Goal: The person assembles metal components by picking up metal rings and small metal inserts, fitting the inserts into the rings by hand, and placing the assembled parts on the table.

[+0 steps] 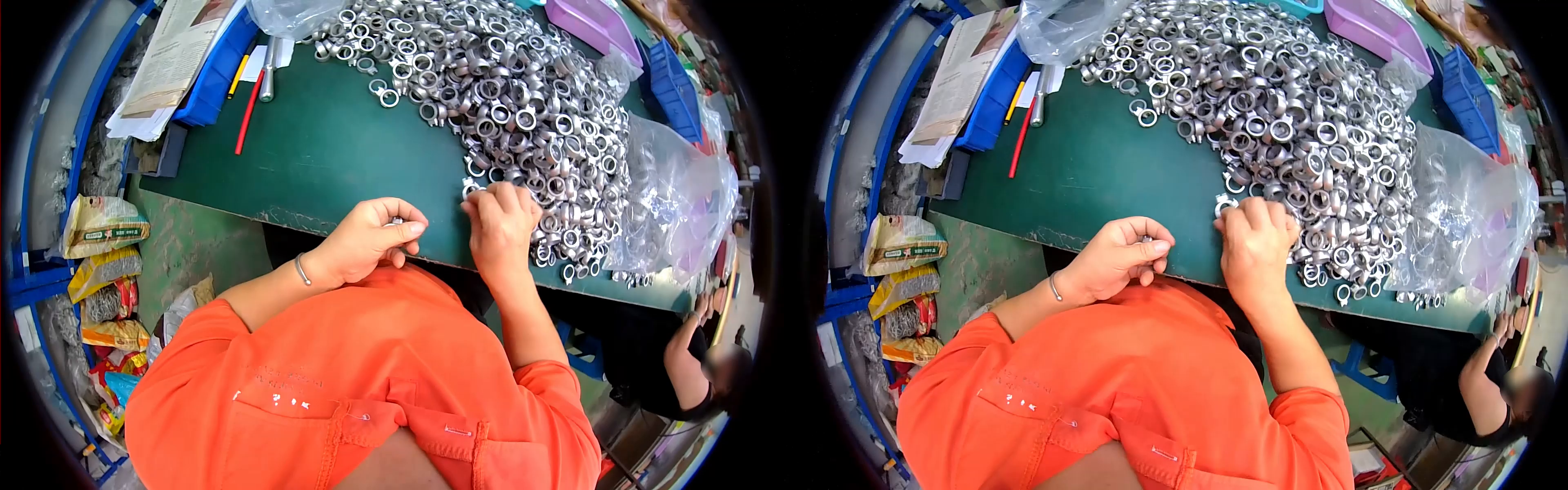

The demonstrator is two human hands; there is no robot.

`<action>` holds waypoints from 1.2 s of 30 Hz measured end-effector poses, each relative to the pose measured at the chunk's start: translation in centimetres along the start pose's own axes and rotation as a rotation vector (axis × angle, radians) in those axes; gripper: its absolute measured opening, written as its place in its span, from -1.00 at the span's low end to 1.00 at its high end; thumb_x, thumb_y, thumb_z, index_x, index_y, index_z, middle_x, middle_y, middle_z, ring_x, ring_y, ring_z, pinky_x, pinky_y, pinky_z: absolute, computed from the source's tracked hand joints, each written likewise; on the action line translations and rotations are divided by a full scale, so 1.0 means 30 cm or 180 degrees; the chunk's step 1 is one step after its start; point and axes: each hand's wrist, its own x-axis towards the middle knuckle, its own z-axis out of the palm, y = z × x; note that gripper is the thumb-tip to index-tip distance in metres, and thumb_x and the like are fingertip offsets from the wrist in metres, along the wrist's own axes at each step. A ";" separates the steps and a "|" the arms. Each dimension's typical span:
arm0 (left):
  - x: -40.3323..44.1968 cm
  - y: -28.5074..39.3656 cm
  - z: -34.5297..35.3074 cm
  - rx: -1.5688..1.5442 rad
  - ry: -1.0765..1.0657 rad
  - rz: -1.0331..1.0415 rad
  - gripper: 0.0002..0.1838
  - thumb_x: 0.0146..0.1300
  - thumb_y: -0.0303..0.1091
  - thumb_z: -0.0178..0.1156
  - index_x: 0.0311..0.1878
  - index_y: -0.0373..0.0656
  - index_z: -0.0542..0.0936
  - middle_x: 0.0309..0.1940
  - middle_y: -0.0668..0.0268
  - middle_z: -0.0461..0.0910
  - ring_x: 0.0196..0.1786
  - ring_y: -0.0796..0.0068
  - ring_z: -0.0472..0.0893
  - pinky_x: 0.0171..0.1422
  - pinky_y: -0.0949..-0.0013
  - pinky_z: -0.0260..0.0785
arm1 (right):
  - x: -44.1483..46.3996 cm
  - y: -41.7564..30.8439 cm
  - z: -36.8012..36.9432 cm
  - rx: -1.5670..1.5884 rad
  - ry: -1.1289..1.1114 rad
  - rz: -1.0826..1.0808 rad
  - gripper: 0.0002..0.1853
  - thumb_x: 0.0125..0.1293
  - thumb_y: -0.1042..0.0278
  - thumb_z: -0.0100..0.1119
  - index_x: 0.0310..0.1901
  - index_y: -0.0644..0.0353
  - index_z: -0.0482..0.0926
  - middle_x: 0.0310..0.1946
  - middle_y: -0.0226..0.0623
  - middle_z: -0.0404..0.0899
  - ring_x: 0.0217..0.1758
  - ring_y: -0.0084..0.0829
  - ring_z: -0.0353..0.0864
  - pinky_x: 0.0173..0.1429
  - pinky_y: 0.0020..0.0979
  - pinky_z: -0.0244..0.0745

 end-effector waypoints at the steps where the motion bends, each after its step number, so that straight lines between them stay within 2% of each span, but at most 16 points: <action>1: 0.000 0.000 0.002 0.0075 0.0034 0.0154 -0.87 0.25 -0.43 0.13 -0.19 -0.26 0.49 -0.44 0.36 0.48 -0.40 0.64 0.50 -0.46 0.62 0.36 | 0.005 -0.005 0.004 0.0600 -0.0068 -0.0053 -0.87 -0.03 0.50 0.26 -0.40 0.16 0.53 -0.42 -0.38 0.45 -0.31 -0.30 0.39 -0.20 -0.32 0.20; 3: -0.003 0.008 0.006 0.0100 0.0077 0.0273 -0.85 0.24 -0.45 0.14 -0.16 -0.28 0.50 -0.43 0.34 0.49 -0.41 0.65 0.49 -0.46 0.62 0.36 | -0.006 -0.041 0.007 0.2286 -0.0528 0.0630 -0.87 0.02 0.57 0.26 -0.38 0.22 0.51 -0.44 -0.33 0.47 -0.35 -0.33 0.42 -0.25 -0.38 0.29; 5: -0.007 0.013 0.006 0.0358 0.0004 0.0579 -0.83 0.22 -0.40 0.19 -0.19 -0.30 0.53 -0.40 0.32 0.52 -0.51 0.70 0.46 -0.49 0.66 0.33 | -0.017 -0.072 -0.002 0.3068 -0.0822 0.1084 -0.90 0.10 0.61 0.21 -0.34 0.27 0.51 -0.42 -0.30 0.50 -0.38 -0.41 0.48 -0.31 -0.50 0.38; 7: -0.012 0.019 0.010 0.0382 0.0075 0.0549 -0.87 0.19 -0.43 0.20 -0.24 -0.29 0.56 -0.38 0.34 0.53 -0.55 0.72 0.43 -0.50 0.65 0.30 | -0.032 -0.087 0.012 0.3344 -0.0739 0.1044 -0.89 0.10 0.64 0.19 -0.33 0.27 0.51 -0.41 -0.31 0.51 -0.36 -0.44 0.50 -0.29 -0.51 0.40; 11: -0.019 0.014 0.013 0.1271 0.0085 0.1349 -0.94 0.15 -0.51 0.21 -0.31 -0.29 0.58 -0.36 0.36 0.51 -0.52 0.70 0.44 -0.48 0.65 0.30 | -0.047 -0.056 0.037 0.3538 -0.0661 0.0690 -0.89 0.18 0.68 0.08 -0.27 0.28 0.49 -0.36 -0.31 0.52 -0.28 -0.52 0.53 -0.24 -0.54 0.43; 14: -0.017 0.011 0.009 0.1738 0.0025 0.1781 -0.95 0.13 -0.56 0.21 -0.32 -0.29 0.58 -0.32 0.34 0.49 -0.50 0.68 0.44 -0.45 0.64 0.31 | -0.044 -0.062 0.026 0.4438 -0.0844 0.1622 -0.84 0.34 0.59 -0.12 -0.07 0.31 0.38 -0.33 -0.32 0.52 -0.29 -0.57 0.52 -0.20 -0.57 0.46; 19: 0.007 0.011 -0.005 0.2329 -0.0093 0.2482 -0.95 0.11 -0.57 0.22 -0.33 -0.26 0.59 -0.33 0.35 0.49 -0.51 0.70 0.43 -0.46 0.65 0.30 | -0.016 -0.046 0.007 0.4929 -0.1039 0.2230 -0.79 0.40 0.42 -0.11 -0.05 0.34 0.41 -0.37 -0.28 0.53 -0.35 -0.56 0.53 -0.26 -0.57 0.47; 21: 0.015 0.012 -0.009 0.2679 -0.0102 0.2843 -0.95 0.11 -0.56 0.23 -0.36 -0.24 0.57 -0.37 0.34 0.51 -0.51 0.70 0.43 -0.47 0.66 0.28 | -0.007 -0.041 0.000 0.5257 -0.1512 0.2319 -0.79 0.38 0.40 -0.07 -0.06 0.34 0.43 -0.38 -0.27 0.55 -0.33 -0.55 0.56 -0.26 -0.56 0.48; 23: 0.001 0.006 0.001 0.2420 0.0059 0.2522 -0.94 0.13 -0.53 0.22 -0.33 -0.23 0.54 -0.39 0.34 0.51 -0.51 0.69 0.44 -0.48 0.65 0.28 | -0.018 -0.040 0.012 0.5308 -0.1516 0.2210 -0.83 0.33 0.46 0.02 -0.10 0.35 0.45 -0.31 -0.24 0.55 -0.27 -0.51 0.57 -0.20 -0.52 0.51; 25: -0.009 0.017 0.005 0.2158 0.0229 0.2202 -0.93 0.16 -0.50 0.21 -0.29 -0.23 0.52 -0.40 0.34 0.52 -0.50 0.68 0.45 -0.48 0.65 0.29 | -0.016 -0.058 0.021 0.5696 -0.0681 0.1840 -0.84 0.23 0.58 0.12 -0.15 0.32 0.47 -0.22 -0.19 0.54 -0.21 -0.45 0.56 -0.13 -0.47 0.53; 27: -0.013 0.039 -0.002 0.1014 0.0305 0.0556 -0.89 0.26 -0.42 0.11 -0.19 -0.23 0.46 -0.40 0.32 0.53 -0.49 0.65 0.49 -0.50 0.64 0.32 | -0.015 -0.063 0.038 0.5925 -0.0372 0.1500 -0.79 0.11 0.68 0.19 -0.20 0.30 0.49 -0.15 -0.14 0.52 -0.11 -0.39 0.54 -0.07 -0.41 0.53; 29: 0.011 0.020 -0.005 0.0382 0.0202 0.0486 -0.84 0.33 -0.34 0.04 -0.17 -0.25 0.43 -0.40 0.32 0.53 -0.50 0.63 0.51 -0.53 0.63 0.35 | -0.022 -0.068 0.033 0.4328 -0.0029 0.0687 -0.79 0.02 0.68 0.26 -0.27 0.28 0.54 -0.14 -0.11 0.52 -0.08 -0.34 0.54 -0.05 -0.39 0.51; 30: 0.008 0.030 0.000 -0.0270 0.0025 -0.0052 -0.84 0.33 -0.32 0.03 -0.19 -0.24 0.43 -0.39 0.31 0.53 -0.49 0.62 0.51 -0.55 0.63 0.36 | -0.008 -0.059 -0.006 0.3225 -0.0456 0.0065 -0.81 -0.08 0.65 0.32 -0.37 0.27 0.58 -0.15 -0.14 0.54 -0.10 -0.27 0.54 -0.04 -0.37 0.48; 31: 0.008 0.036 0.003 -0.0917 -0.0155 -0.0592 -0.83 0.33 -0.30 0.03 -0.22 -0.22 0.43 -0.39 0.30 0.52 -0.49 0.61 0.51 -0.56 0.63 0.36 | 0.008 -0.069 -0.021 0.2991 -0.0573 -0.0440 -0.82 -0.13 0.59 0.35 -0.42 0.25 0.60 -0.15 -0.18 0.55 -0.15 -0.24 0.53 -0.07 -0.37 0.46; 33: 0.021 0.009 -0.016 -0.0933 -0.0289 -0.0665 -0.84 0.31 -0.29 0.06 -0.24 -0.20 0.43 -0.40 0.30 0.51 -0.45 0.58 0.53 -0.59 0.62 0.34 | -0.006 -0.072 -0.017 0.2445 -0.0331 -0.0620 -0.85 -0.07 0.52 0.31 -0.40 0.22 0.58 -0.24 -0.25 0.55 -0.23 -0.25 0.50 -0.13 -0.34 0.38; 36: 0.025 -0.014 -0.041 -0.0352 -0.0381 -0.0414 -0.87 0.28 -0.36 0.09 -0.22 -0.20 0.44 -0.41 0.30 0.50 -0.39 0.53 0.55 -0.58 0.60 0.33 | -0.016 -0.023 -0.002 0.0082 -0.0089 0.0082 -0.85 -0.01 0.43 0.22 -0.33 0.14 0.57 -0.35 -0.37 0.45 -0.24 -0.29 0.40 -0.13 -0.29 0.16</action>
